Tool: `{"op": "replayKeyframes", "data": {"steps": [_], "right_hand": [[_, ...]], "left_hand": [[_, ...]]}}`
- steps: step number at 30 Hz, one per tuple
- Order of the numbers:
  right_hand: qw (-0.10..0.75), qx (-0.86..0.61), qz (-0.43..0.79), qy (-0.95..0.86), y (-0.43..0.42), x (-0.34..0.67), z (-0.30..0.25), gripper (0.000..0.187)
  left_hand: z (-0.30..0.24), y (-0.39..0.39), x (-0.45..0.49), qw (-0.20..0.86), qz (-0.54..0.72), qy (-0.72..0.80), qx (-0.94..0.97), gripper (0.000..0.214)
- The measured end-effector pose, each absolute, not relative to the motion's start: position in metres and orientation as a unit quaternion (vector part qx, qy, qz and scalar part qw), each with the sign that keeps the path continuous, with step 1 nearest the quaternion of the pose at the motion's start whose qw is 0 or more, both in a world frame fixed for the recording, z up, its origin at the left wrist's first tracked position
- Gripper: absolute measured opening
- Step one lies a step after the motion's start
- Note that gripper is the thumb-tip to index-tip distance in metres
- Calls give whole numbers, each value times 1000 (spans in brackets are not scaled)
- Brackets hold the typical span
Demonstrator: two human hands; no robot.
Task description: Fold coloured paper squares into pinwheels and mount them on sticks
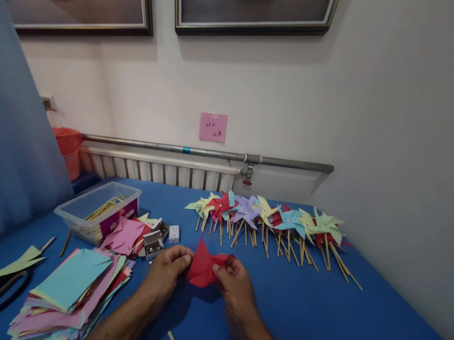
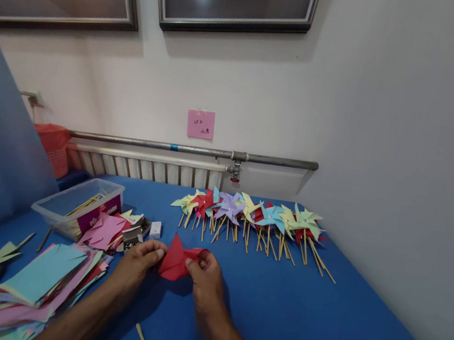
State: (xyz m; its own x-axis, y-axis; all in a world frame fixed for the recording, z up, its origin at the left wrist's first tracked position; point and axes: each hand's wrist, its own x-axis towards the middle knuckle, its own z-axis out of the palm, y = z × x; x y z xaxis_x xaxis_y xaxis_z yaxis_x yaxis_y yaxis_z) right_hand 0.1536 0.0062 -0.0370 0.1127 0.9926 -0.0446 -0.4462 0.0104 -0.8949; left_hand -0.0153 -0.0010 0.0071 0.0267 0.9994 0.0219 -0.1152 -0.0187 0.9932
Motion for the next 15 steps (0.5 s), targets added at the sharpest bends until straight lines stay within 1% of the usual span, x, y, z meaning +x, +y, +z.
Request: {"op": "replayKeyframes", "data": {"steps": [5,9,13,15], "right_hand": [[592,-370,635,-332,-11,154,-19,32],[574,-353,672,-307,-17,155,-8,30],[563,-359,684,-294,-20,156,-6,32],[562,-368,676,-302,-20,156,-6,32]], "left_hand": [[10,-1,-26,474,515,439,563,26],[16,-6,-34,414,466,433,651,32],[21,-8,-35,389,445,425,686,20],[22,-8,-35,388,443,413,695,17]]}}
